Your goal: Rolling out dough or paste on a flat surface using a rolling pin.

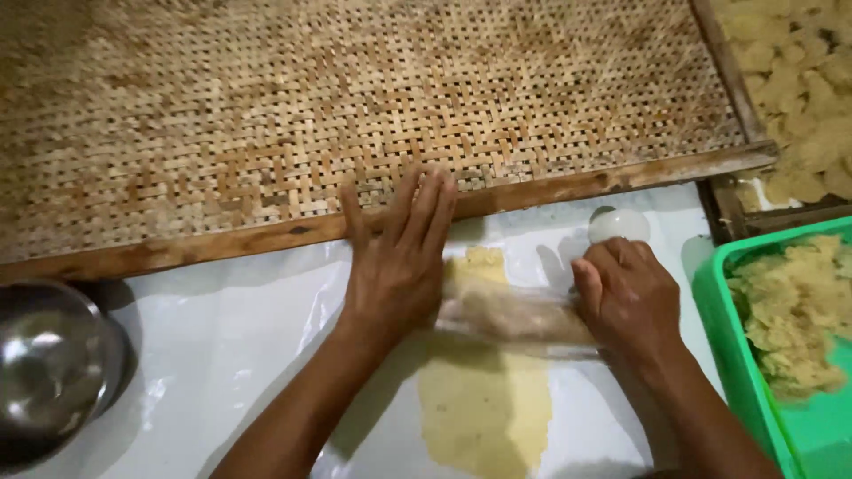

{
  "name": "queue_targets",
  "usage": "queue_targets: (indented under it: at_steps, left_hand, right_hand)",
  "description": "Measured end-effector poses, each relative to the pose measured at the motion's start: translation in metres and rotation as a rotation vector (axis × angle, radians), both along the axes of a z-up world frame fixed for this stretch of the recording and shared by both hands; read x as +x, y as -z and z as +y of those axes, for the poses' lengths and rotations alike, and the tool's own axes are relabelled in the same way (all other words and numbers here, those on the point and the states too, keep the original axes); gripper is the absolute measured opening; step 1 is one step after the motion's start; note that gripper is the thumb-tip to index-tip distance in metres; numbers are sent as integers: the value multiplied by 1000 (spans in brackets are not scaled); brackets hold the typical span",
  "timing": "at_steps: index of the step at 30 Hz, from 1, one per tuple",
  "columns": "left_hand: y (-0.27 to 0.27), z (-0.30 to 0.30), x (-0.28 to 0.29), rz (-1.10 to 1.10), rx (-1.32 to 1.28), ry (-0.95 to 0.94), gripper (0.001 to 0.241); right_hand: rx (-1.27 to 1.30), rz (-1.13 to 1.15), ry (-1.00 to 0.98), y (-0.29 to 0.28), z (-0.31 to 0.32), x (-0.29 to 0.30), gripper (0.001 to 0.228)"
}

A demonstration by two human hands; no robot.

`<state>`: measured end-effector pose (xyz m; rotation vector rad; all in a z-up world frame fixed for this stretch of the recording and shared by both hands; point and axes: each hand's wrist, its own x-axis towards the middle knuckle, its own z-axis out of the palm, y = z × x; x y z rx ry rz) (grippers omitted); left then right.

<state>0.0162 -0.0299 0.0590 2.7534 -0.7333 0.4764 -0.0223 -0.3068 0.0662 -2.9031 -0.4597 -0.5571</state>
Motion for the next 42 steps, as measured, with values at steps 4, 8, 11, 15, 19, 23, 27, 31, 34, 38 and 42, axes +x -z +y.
queue_targets:
  at_steps: [4,8,11,15,19,23,27,31,34,38,42]
  left_hand:
    - [23,-4,8,-296,72,-95,79]
    - [26,2,-40,-249,7,-50,65]
    - [29,8,-83,-171,-45,17,51]
    - [52,19,-118,-117,-49,132,61]
    - [48,16,-88,-117,-27,139,57]
    - [56,6,-56,-169,-55,74,39]
    - [42,-1,-39,-259,-43,18,28]
    - [27,-9,-14,-91,24,-12,63]
    - [29,-13,6,-124,46,-43,73]
    - [27,-19,25,-5,82,-42,75]
    - [23,-24,49,78,80,-49,72]
  right_hand:
    - [-12,-103,-138,6,-8,1,35]
    - [-40,331,-52,-11,6,-48,45]
    - [-111,364,-64,0,0,-91,53]
    - [-63,277,-137,7,-7,-116,66]
    - [-48,290,-100,0,-2,-94,61]
    - [13,244,-80,14,-4,-74,57]
    - [-118,114,-12,33,-7,-56,54]
    - [-145,-77,-9,26,1,-28,46]
    - [-139,-109,9,24,0,-11,46]
    - [-76,47,54,25,-7,3,49]
    - [-33,98,43,16,-9,27,48]
